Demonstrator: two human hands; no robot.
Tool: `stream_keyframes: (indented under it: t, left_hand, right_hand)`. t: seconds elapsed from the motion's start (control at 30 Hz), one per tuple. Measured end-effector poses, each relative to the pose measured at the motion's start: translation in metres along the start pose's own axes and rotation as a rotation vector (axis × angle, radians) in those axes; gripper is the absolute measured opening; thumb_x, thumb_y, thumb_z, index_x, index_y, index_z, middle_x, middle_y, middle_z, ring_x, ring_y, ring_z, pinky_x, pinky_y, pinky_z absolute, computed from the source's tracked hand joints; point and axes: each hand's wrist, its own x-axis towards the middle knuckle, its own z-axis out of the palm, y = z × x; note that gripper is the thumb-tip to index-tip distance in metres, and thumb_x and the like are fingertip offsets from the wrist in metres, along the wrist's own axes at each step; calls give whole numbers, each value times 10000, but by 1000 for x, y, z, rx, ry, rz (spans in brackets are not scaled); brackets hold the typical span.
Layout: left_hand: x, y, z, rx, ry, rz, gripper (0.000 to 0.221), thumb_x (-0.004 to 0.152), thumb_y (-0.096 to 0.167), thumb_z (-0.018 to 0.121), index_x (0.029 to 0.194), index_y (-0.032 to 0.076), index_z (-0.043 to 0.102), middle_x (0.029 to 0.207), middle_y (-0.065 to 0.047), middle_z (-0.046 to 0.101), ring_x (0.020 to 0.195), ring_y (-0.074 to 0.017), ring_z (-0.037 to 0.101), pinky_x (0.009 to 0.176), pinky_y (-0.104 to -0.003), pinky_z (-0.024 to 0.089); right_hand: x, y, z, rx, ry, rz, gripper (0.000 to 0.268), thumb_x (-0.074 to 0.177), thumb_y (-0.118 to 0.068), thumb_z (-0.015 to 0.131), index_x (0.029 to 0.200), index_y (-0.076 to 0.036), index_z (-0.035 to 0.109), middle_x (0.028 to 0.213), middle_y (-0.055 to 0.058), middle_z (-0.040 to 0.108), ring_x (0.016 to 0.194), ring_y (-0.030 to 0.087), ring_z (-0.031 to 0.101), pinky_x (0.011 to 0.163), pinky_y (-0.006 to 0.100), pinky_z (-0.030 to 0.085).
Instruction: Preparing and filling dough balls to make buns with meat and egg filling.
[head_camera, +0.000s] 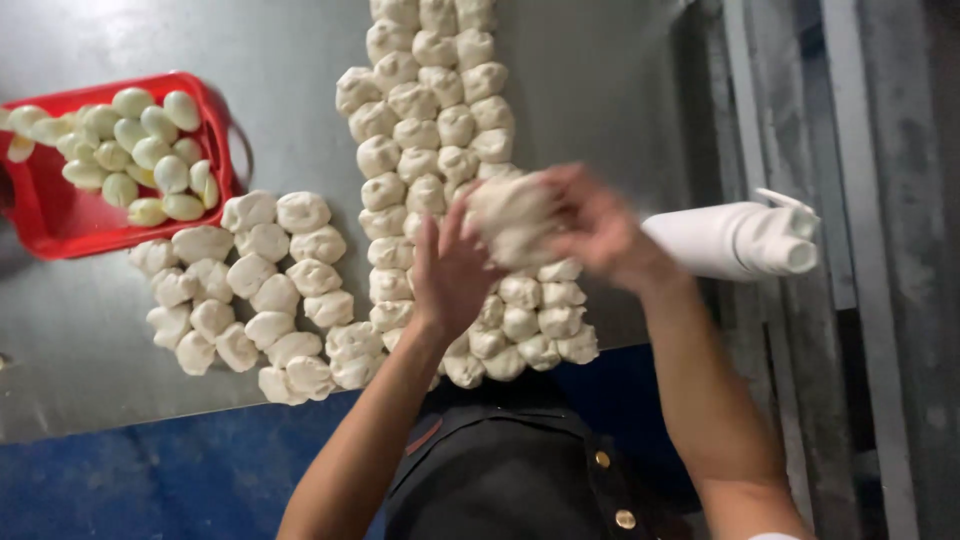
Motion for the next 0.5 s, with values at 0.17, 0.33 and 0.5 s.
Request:
stream_keyframes:
  t: [0.17,0.33,0.5]
  left_hand:
    - [-20,10,-8,-289,3,-126,878,989,727,242,1586,91,346,1611,-188,394,1460,-413,403,1165,-704,294]
    - [-98,14,-63,-296,211,-120,859,942,721,240,1555,136,380,1599,-135,428,1443,-402,427,1125,-726,294]
    - [-196,25,-162,-372,354,8,832,994,706,261,1536,96,427,1523,-145,499,1400,-400,459,1135,-676,319]
  right_hand:
    - [-19,61,-13,-553,176,137,716,861,-182,762,1512,-124,469,1456,157,525,1327,304,537,1043,449,518]
    - [-22,198,-45,-713,247,195,808,782,-234,850,1480,-73,476,1356,202,576,1266,331,540,1054,464,459]
    - [-4,253,-82,-1043,350,153,615,764,-130,846,1332,15,656,1254,220,660,1086,340,642,920,456,537]
